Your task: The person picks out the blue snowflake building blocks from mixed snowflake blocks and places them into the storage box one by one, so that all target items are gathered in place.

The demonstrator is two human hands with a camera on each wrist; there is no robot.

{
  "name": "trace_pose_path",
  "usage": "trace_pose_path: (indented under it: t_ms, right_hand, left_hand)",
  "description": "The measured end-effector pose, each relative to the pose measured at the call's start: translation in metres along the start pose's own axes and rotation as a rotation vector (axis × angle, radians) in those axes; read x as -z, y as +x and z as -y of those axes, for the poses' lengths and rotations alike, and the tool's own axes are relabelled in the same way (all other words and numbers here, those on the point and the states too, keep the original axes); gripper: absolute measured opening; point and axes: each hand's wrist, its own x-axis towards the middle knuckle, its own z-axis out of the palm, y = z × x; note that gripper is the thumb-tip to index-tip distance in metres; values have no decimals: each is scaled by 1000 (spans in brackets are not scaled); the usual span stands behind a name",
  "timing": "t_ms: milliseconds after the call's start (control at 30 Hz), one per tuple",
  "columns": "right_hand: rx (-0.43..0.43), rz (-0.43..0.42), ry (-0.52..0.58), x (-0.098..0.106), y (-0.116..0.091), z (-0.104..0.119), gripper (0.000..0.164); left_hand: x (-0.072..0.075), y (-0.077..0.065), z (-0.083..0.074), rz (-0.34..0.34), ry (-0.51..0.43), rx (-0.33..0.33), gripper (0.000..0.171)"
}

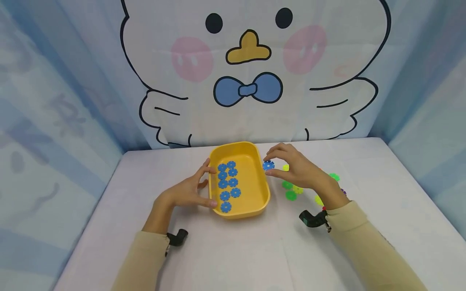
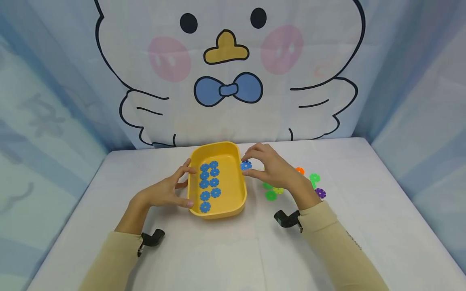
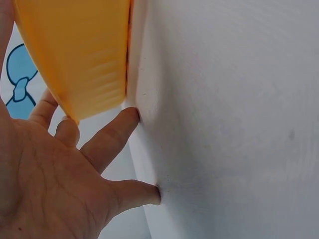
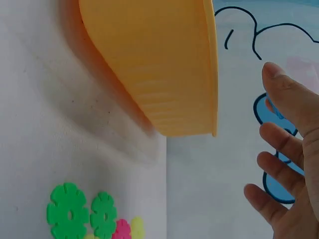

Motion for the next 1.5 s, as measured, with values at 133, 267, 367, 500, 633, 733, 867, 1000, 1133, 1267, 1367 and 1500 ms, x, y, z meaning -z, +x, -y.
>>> trace_pose_path:
  t_ms: [133, 267, 367, 500, 633, 733, 867, 1000, 1133, 1267, 1367, 1500]
  right_hand:
    - [35, 13, 29, -8, 13, 8, 33]
    - [65, 43, 43, -17, 22, 15, 33]
    - [76, 58, 42, -23, 26, 18, 33]
    - [73, 79, 46, -31, 29, 21, 33]
    - [79, 111, 44, -39, 34, 29, 32]
    - [86, 147, 37, -44, 38, 35, 32]
    - [76, 217, 22, -51, 42, 42, 32]
    - [52, 288, -6, -58, 44, 45, 31]
    - [21, 339, -24, -63, 45, 48, 32]
    - [27, 384, -50, -68, 46, 51, 32]
    - [34, 426, -80, -71, 46, 53, 30]
    - [25, 468, -121, -77, 43, 53, 30]
  left_hand:
    - [1, -3, 2, -14, 0, 5, 99]
    - [1, -4, 3, 0, -12, -16, 99]
    - [1, -4, 3, 3, -15, -22, 99]
    - [2, -3, 2, -4, -7, -22, 99]
    - [3, -1, 3, -2, 0, -22, 99]
    - [3, -1, 3, -3, 4, -20, 98]
    - [2, 0, 4, 1, 4, -28, 98]
    - [1, 0, 4, 4, 1, -34, 99]
    - [1, 1, 4, 5, 3, -35, 99]
    - [2, 2, 3, 10, 7, -28, 99]
    - [2, 2, 2, 12, 13, -22, 99]
    - [0, 3, 2, 13, 9, -13, 97]
